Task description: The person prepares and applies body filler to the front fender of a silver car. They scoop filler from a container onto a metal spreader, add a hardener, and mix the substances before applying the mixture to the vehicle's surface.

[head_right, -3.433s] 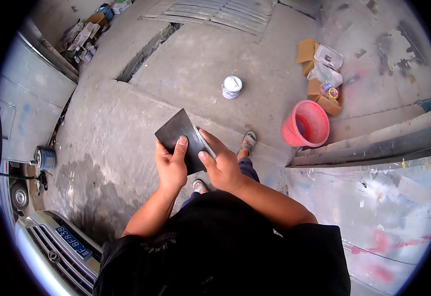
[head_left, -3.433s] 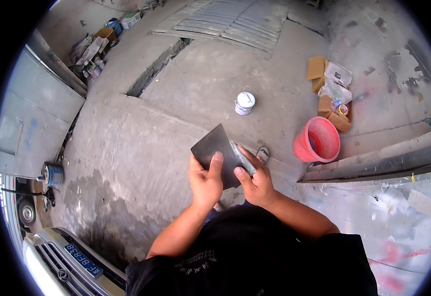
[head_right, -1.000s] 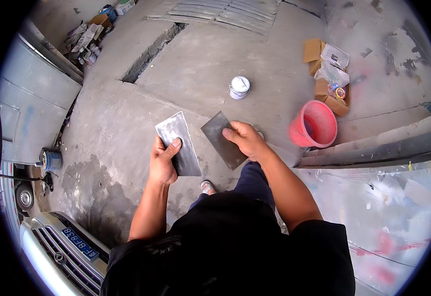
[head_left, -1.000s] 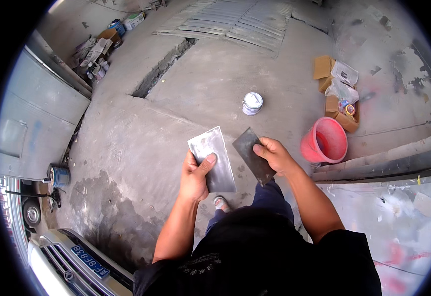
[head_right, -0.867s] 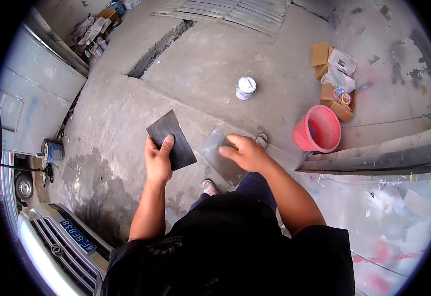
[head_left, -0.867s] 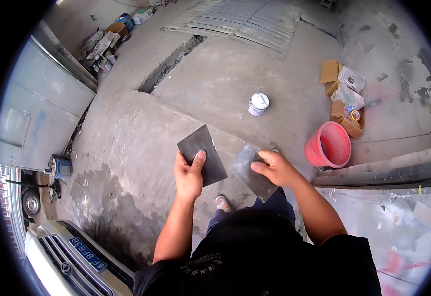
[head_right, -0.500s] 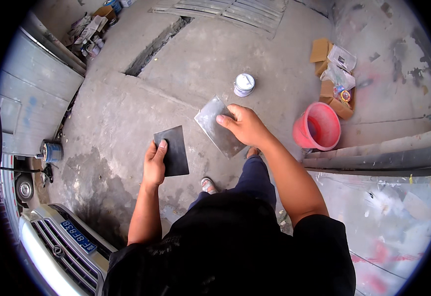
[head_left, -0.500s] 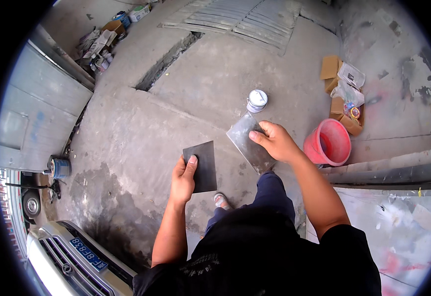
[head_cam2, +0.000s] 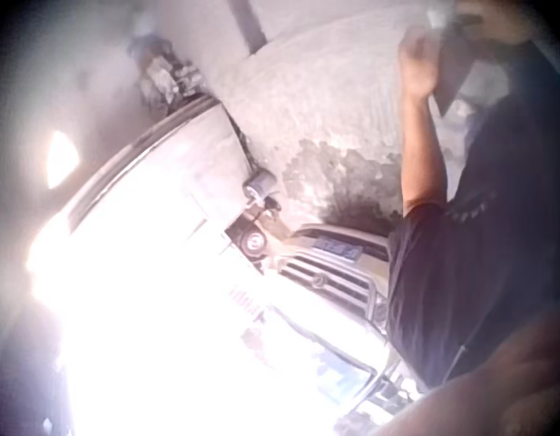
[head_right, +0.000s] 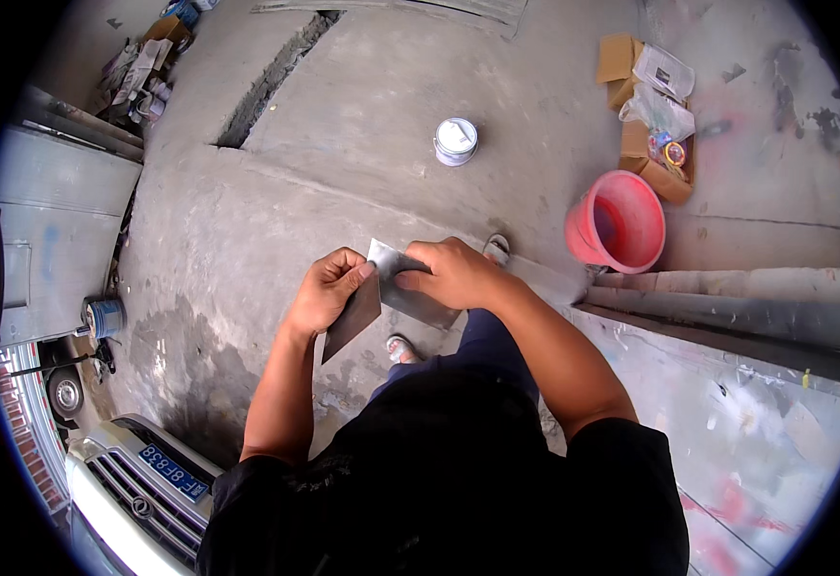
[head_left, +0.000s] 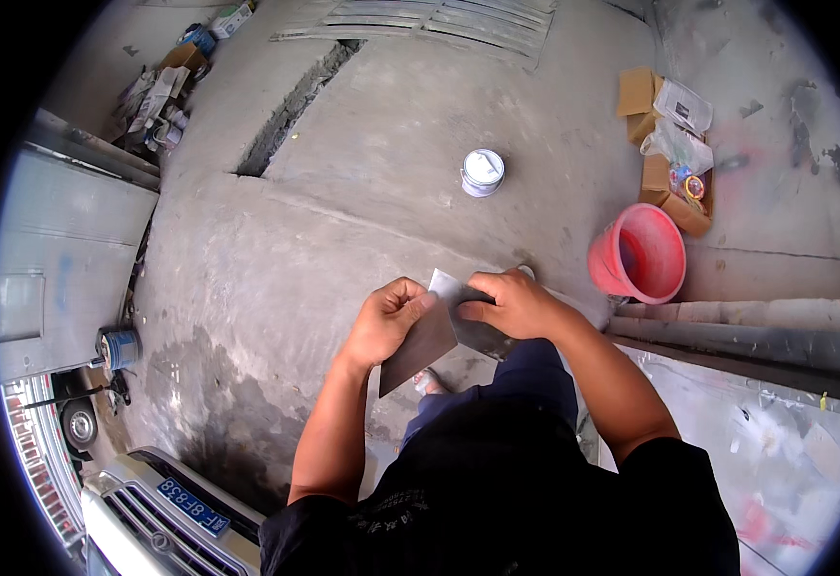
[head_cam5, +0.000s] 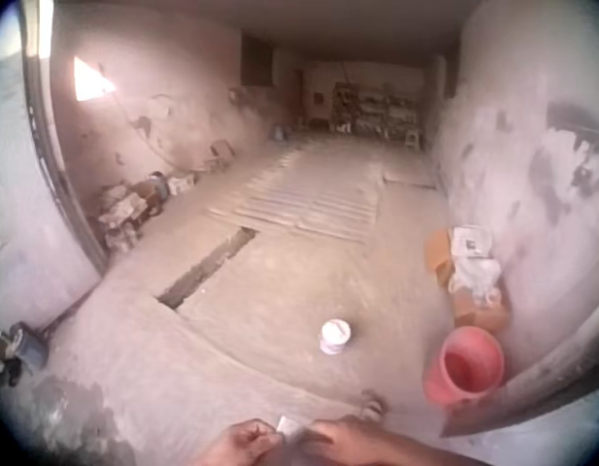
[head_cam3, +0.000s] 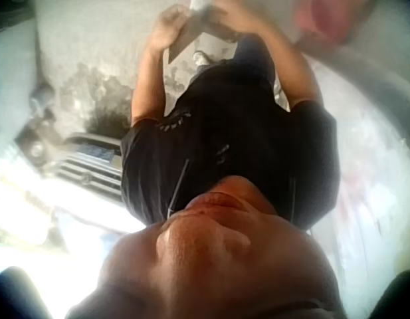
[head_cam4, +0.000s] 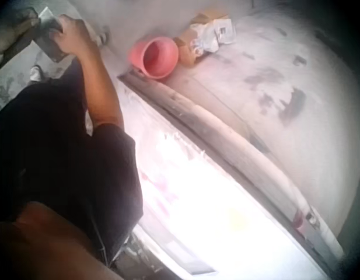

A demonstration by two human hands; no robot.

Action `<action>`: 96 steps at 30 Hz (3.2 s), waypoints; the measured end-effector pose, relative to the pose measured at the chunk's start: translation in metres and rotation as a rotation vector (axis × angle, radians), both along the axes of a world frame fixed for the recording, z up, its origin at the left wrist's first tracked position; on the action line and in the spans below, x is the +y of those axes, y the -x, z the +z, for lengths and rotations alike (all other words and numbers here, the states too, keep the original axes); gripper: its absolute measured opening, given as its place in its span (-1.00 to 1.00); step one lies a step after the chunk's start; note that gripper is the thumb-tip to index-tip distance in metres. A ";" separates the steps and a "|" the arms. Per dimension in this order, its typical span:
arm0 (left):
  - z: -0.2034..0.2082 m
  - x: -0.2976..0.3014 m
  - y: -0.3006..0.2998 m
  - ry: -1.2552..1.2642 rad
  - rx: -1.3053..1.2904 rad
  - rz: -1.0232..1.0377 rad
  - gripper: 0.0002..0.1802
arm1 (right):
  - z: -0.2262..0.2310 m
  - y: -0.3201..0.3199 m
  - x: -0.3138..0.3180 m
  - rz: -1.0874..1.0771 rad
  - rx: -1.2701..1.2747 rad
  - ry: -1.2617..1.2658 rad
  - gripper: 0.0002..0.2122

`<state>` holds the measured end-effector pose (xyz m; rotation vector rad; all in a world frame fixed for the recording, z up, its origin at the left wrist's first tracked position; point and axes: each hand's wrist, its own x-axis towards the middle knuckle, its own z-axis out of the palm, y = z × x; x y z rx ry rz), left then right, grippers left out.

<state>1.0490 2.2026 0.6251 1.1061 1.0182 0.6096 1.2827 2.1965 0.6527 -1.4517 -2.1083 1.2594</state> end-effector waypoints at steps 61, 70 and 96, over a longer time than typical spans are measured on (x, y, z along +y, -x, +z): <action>-0.261 0.194 -0.165 0.677 -0.303 0.622 -0.75 | -0.361 -0.263 0.313 -0.592 0.044 0.685 -0.83; -0.400 0.247 -0.188 0.610 -0.222 0.633 -0.78 | -0.585 -0.218 0.464 -0.323 -0.392 0.138 -0.44; -0.405 0.293 -0.166 -0.288 0.487 0.669 -0.80 | -0.743 -0.374 0.405 -0.266 -0.768 0.370 -0.38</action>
